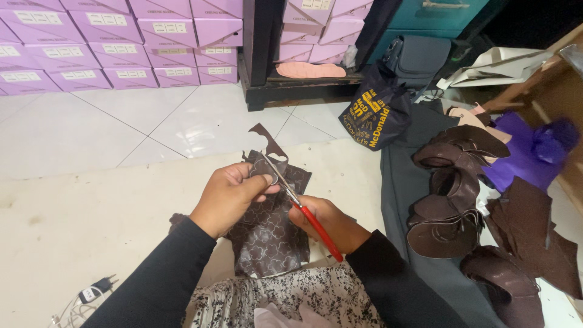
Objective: The person uses red-handled scissors to cut flower-shaped pieces from a brown patterned fabric. They hold the fabric with one hand and cut along the outlines with the other, placing the cut pieces aside.
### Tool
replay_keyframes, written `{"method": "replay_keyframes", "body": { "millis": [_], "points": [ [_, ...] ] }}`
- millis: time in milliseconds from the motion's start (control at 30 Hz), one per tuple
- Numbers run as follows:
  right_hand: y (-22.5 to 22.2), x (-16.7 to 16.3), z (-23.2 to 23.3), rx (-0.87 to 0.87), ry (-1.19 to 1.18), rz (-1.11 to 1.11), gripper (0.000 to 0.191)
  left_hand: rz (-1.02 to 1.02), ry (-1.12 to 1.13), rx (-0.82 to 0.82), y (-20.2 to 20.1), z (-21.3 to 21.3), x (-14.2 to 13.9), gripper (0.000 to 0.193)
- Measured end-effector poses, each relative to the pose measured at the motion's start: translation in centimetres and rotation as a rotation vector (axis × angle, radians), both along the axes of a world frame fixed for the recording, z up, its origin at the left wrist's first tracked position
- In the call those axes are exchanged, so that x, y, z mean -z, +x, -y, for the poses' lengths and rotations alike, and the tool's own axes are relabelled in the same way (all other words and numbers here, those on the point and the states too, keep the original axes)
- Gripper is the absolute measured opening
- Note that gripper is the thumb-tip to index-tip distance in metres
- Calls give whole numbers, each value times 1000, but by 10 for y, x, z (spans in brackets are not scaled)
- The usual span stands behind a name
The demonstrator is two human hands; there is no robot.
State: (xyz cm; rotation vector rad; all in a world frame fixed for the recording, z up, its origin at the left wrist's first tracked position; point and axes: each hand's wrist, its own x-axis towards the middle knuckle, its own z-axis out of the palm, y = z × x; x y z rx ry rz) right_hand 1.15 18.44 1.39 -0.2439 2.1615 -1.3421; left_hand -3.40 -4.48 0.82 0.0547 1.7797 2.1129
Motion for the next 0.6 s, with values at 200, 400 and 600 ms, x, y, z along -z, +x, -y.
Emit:
{"method": "replay_keyframes", "body": {
  "millis": [200,400,600],
  "points": [
    [0,4,-1,1,-39,-3,50,13,7,4,-1,-1,3,19],
    [1,1,0,16,28,27,41,87,-6,-13,0,1,5,18],
    [2,-1,2,8,53,-14,35,44,-9,-32,-1,1,5,13]
  ]
}}
